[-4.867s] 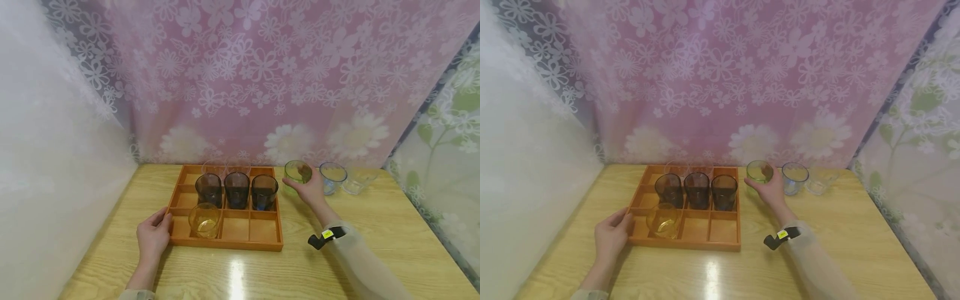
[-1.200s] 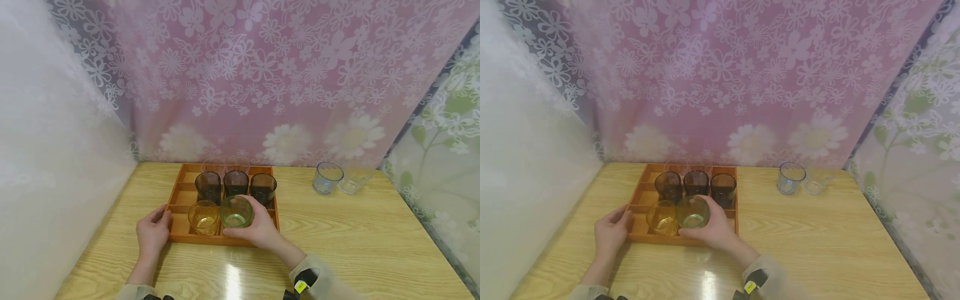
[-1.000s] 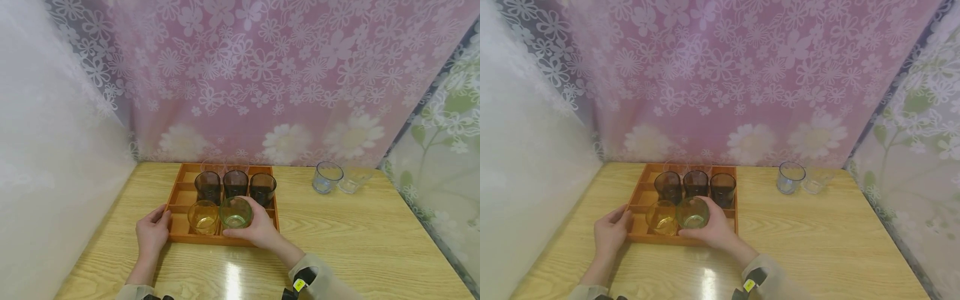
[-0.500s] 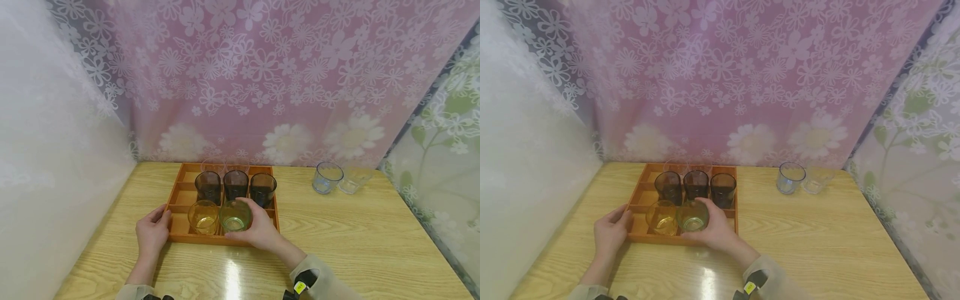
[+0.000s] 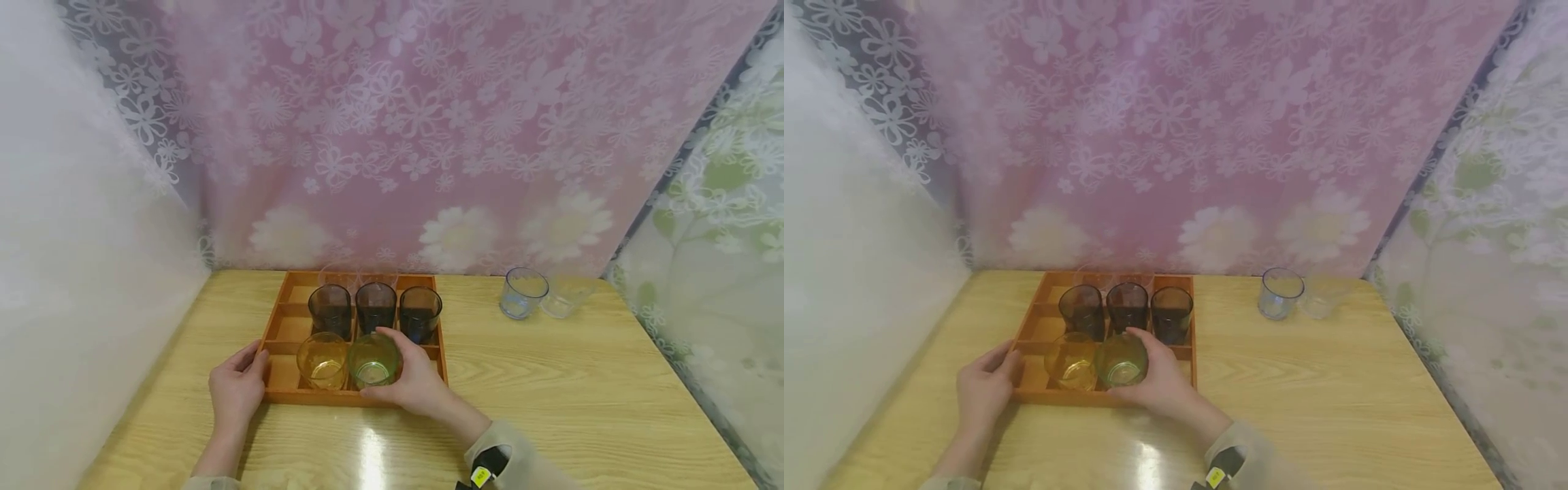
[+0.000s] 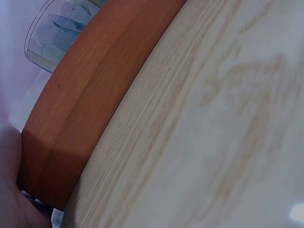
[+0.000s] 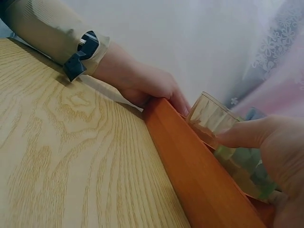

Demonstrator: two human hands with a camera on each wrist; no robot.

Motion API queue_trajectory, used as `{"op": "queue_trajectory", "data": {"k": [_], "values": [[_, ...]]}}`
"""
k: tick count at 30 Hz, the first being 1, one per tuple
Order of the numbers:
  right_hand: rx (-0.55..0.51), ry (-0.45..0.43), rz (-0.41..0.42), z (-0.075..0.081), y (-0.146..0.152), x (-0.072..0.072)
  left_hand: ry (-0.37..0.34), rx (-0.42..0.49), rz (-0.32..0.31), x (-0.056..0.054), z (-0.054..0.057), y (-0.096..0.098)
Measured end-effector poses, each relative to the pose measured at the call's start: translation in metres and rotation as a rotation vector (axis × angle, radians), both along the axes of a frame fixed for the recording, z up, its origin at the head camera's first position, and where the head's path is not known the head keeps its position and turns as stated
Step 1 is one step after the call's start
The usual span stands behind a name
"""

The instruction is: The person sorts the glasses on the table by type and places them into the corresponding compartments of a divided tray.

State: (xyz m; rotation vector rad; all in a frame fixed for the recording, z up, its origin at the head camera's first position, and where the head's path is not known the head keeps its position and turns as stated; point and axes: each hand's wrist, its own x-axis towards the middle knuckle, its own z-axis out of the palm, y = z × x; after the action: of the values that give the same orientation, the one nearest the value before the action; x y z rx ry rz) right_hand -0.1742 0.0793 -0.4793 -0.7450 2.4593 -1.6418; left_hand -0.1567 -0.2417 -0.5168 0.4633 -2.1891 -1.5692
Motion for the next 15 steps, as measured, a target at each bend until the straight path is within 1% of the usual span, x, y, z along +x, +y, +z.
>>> {"op": "queue_trajectory", "data": {"k": [5,10,15], "values": [[-0.037,-0.020,0.001,0.004,0.002,0.003,0.009,-0.017,-0.003,0.002,0.000,-0.001],[-0.063,-0.029,0.008,0.010,0.006,0.004,0.012,-0.035,0.016,-0.001,-0.005,-0.002],[-0.094,-0.032,0.010,0.013,0.013,0.006,0.009,-0.034,0.017,-0.004,-0.009,-0.002]]}}
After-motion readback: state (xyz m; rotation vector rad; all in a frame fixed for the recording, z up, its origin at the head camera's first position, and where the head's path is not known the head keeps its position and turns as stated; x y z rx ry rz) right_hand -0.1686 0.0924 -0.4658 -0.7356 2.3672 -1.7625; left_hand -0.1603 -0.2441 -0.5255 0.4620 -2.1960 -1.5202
